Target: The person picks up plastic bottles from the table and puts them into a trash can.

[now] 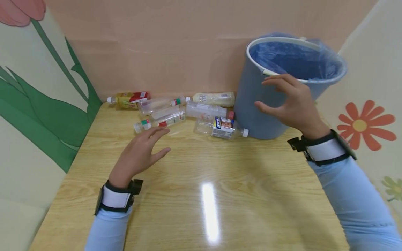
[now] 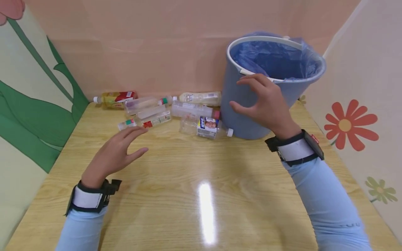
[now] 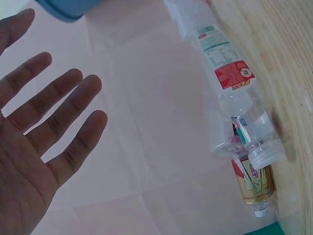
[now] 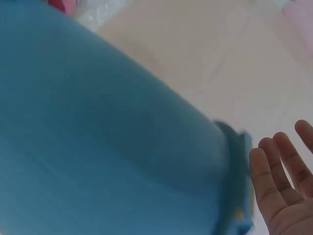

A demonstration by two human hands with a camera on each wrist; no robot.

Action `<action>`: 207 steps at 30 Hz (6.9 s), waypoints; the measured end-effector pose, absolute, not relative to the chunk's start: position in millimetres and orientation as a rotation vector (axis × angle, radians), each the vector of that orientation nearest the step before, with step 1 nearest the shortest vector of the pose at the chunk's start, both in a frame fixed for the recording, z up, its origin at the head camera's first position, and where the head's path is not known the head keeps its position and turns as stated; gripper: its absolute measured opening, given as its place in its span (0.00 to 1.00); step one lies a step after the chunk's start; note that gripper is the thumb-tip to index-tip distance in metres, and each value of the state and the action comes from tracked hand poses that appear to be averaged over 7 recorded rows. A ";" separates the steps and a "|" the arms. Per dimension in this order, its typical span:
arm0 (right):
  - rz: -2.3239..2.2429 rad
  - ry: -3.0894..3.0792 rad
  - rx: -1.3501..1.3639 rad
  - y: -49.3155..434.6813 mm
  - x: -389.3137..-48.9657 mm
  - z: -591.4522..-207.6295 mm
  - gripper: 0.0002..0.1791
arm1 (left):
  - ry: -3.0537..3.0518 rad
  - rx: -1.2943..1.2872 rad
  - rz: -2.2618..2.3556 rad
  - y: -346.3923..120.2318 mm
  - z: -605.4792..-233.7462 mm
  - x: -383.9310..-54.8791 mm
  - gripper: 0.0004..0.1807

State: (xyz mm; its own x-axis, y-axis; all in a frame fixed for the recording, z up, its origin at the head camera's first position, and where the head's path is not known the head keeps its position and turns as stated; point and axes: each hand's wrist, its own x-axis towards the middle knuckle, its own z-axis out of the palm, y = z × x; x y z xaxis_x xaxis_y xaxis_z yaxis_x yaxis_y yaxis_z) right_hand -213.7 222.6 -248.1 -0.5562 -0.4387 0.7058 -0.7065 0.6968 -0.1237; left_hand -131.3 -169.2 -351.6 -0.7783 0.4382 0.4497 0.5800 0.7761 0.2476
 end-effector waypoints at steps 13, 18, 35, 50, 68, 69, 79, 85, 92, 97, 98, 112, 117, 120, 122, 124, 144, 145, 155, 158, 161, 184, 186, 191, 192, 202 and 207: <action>0.587 -2.467 0.917 203.9 -236.0 -312.5 0.32 | -2.625 -0.773 -0.558 -168.8 -354.0 -135.0 0.32; 0.626 -2.564 0.878 200.2 -243.1 -333.8 0.33 | -2.628 -0.779 -0.570 -168.0 -356.1 -137.6 0.31; 0.695 -2.710 0.855 188.7 -267.5 -392.8 0.32 | -2.770 -0.742 -0.633 -168.8 -384.4 -156.0 0.30; 0.691 -2.789 0.778 188.3 -283.2 -421.2 0.34 | -2.924 -0.772 -0.684 -155.6 -412.7 -168.4 0.28; 0.754 -2.777 0.759 187.8 -287.2 -427.6 0.31 | -2.954 -0.774 -0.676 -151.6 -416.2 -169.6 0.28; 0.755 -2.778 0.755 187.6 -286.8 -426.8 0.31 | -2.953 -0.773 -0.672 -151.7 -416.0 -169.5 0.28; 0.760 -2.799 0.749 185.1 -281.2 -425.0 0.30 | -2.893 -0.820 -0.690 -149.4 -413.6 -167.1 0.28; 0.715 -2.721 0.767 191.0 -268.6 -403.0 0.30 | -2.870 -0.848 -0.660 -139.5 -403.9 -164.1 0.28; 0.658 -2.651 0.766 195.0 -249.6 -352.4 0.29 | -2.788 -0.891 -0.651 -125.7 -388.0 -162.4 0.28; 0.634 -2.605 0.784 196.8 -240.6 -327.4 0.28 | -2.753 -0.926 -0.666 -111.3 -372.2 -164.1 0.29; 0.634 -2.604 0.788 196.1 -239.4 -323.8 0.28 | -2.746 -0.933 -0.664 -109.0 -369.6 -164.5 0.29; 0.597 -2.589 0.807 200.1 -217.4 -282.4 0.27 | -2.661 -1.052 -0.642 -75.8 -342.2 -165.9 0.29; 0.579 -2.584 0.816 197.3 -210.0 -263.2 0.27 | -2.638 -1.070 -0.631 -67.1 -332.4 -167.4 0.29; 0.573 -2.557 0.837 195.5 -205.9 -253.2 0.27 | -2.629 -1.081 -0.596 -61.8 -325.6 -168.3 0.29; 0.566 -2.533 0.845 195.6 -204.3 -247.4 0.27 | -2.617 -1.101 -0.584 -57.7 -320.3 -168.9 0.30; 0.557 -2.510 0.842 196.5 -203.2 -241.4 0.26 | -2.593 -1.128 -0.581 -53.2 -315.1 -170.1 0.30; 0.464 -2.429 0.630 225.4 -181.7 -158.7 0.28 | -2.520 -1.203 -0.621 -29.8 -282.6 -172.3 0.29; 0.467 -2.434 0.611 228.5 -180.6 -156.8 0.28 | -2.528 -1.195 -0.628 -30.2 -283.2 -172.3 0.29; 0.523 -2.475 0.480 249.0 -179.6 -150.2 0.30 | -2.565 -1.196 -0.673 -35.1 -290.2 -168.9 0.29; 0.532 -2.458 0.464 252.3 -181.5 -152.2 0.30 | -2.551 -1.207 -0.656 -34.5 -293.1 -166.3 0.29; 0.536 -2.441 0.447 254.7 -183.1 -154.1 0.30 | -2.539 -1.219 -0.643 -33.6 -295.8 -164.2 0.29; 0.608 -2.438 0.299 263.7 -175.8 -159.4 0.32 | -2.543 -1.204 -0.657 -41.2 -319.3 -142.9 0.28; 0.580 -2.414 0.332 263.0 -175.0 -161.1 0.32 | -2.529 -1.204 -0.665 -42.7 -319.4 -141.7 0.28; 0.563 -2.408 0.371 256.5 -173.5 -163.6 0.31 | -2.548 -1.188 -0.660 -46.2 -317.9 -137.9 0.28; 0.570 -2.414 0.373 255.0 -173.2 -164.0 0.31 | -2.559 -1.184 -0.661 -46.7 -317.7 -137.2 0.28; 0.584 -2.418 0.449 248.7 -172.6 -168.8 0.30 | -2.620 -1.142 -0.663 -52.2 -319.5 -134.1 0.29; 0.600 -2.408 0.473 244.5 -172.1 -170.0 0.30 | -2.615 -1.134 -0.646 -57.3 -321.4 -134.7 0.29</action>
